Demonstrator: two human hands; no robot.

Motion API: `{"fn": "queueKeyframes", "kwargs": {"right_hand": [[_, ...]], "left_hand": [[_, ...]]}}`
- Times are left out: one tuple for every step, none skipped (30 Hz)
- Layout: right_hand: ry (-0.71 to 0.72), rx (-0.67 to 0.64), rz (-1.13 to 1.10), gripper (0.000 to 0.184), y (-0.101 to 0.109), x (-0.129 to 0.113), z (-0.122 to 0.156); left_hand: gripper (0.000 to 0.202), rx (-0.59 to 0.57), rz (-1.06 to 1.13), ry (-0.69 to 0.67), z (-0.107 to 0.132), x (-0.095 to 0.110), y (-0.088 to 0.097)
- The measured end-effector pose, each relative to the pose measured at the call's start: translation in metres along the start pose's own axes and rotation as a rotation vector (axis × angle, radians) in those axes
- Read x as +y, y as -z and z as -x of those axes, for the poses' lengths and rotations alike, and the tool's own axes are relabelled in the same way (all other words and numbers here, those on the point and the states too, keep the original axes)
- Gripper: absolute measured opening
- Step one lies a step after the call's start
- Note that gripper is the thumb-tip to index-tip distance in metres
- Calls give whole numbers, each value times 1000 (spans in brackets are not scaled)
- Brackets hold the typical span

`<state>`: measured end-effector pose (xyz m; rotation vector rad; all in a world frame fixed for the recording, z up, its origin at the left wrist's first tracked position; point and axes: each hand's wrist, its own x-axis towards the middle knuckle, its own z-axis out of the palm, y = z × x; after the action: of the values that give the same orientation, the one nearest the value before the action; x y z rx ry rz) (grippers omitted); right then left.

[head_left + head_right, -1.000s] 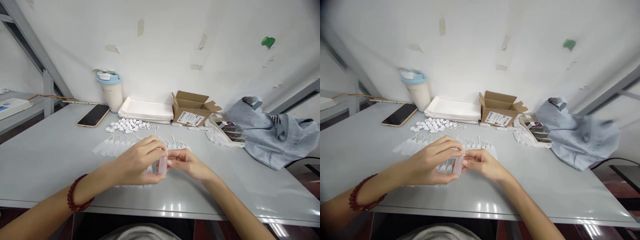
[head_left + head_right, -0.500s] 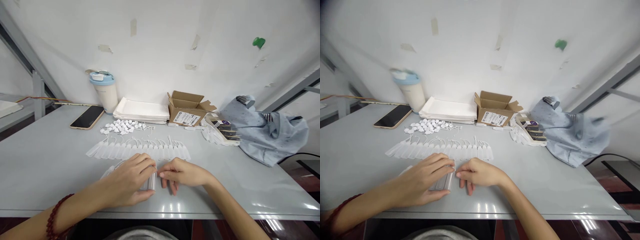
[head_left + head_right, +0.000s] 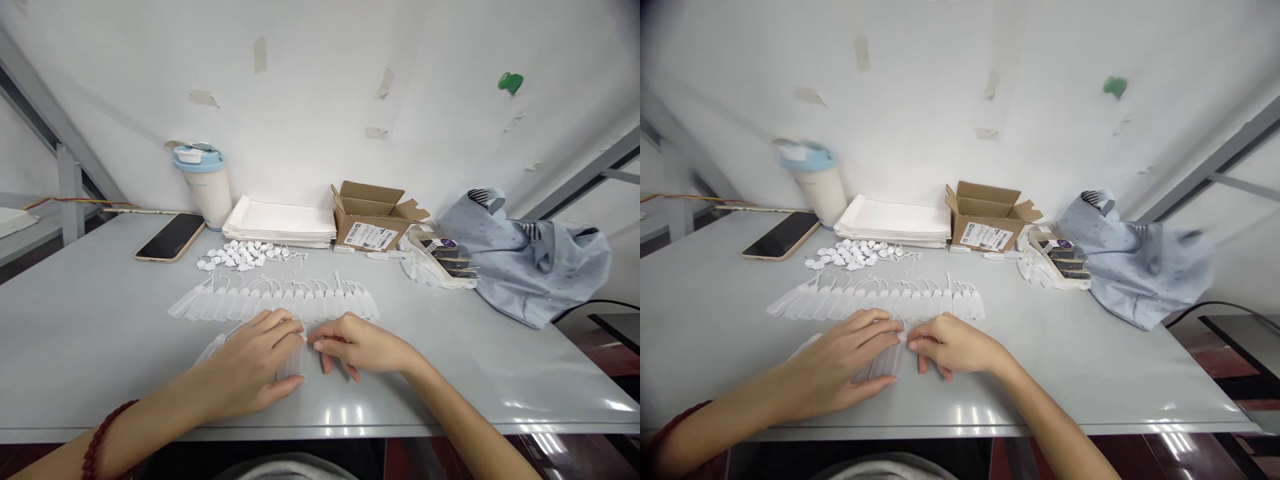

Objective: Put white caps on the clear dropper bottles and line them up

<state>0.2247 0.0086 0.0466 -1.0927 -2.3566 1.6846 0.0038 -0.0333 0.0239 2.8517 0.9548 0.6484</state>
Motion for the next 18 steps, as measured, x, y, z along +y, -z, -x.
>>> {"fn": "queueKeyframes", "kwargs": {"right_hand": [[0, 1, 3, 24, 0, 0, 0], [1, 2, 5, 24, -1, 0, 0], [2, 2, 6, 25, -1, 0, 0], [3, 1, 7, 25, -1, 0, -1], [4, 0, 6, 25, -1, 0, -1], [5, -2, 7, 25, -1, 0, -1], [4, -3, 8, 25, -1, 0, -1], [3, -3, 9, 25, -1, 0, -1], [2, -2, 10, 26, -1, 0, -1], [1, -1, 12, 26, -1, 0, -1], [1, 1, 13, 26, -1, 0, -1], [1, 4, 14, 26, -1, 0, 0], [2, 6, 16, 27, -1, 0, 0], [2, 8, 18, 27, -1, 0, 0], [2, 9, 21, 27, -1, 0, 0], [2, 11, 23, 27, -1, 0, 0], [2, 12, 26, 27, -1, 0, 0], [2, 12, 27, 27, -1, 0, 0]], "left_hand": [[26, 3, -7, 0, 0, 0, 0], [26, 5, -16, -1, 0, 0, 0], [25, 9, -25, -4, 1, 0, 0], [25, 9, -32, -7, 1, 0, 0], [25, 5, -37, -8, 1, 0, 0], [26, 0, -41, -10, 1, 0, 0], [27, -6, -45, -12, 2, 0, 0], [29, -13, -46, -13, 2, 0, 0], [31, -19, -47, -14, 2, -1, 0], [33, -25, -48, -13, 2, -1, 0], [35, -28, -48, -13, 2, -2, 0], [37, -28, -49, -12, 2, -2, -1], [38, -28, -49, -12, 2, -3, -1], [39, -27, -51, -13, 2, -3, -1], [40, -26, -53, -15, 2, -4, -2], [41, -23, -56, -17, 2, -4, -2], [42, -23, -57, -21, 2, -3, -2], [43, -23, -59, -23, 3, -3, -2]]}}
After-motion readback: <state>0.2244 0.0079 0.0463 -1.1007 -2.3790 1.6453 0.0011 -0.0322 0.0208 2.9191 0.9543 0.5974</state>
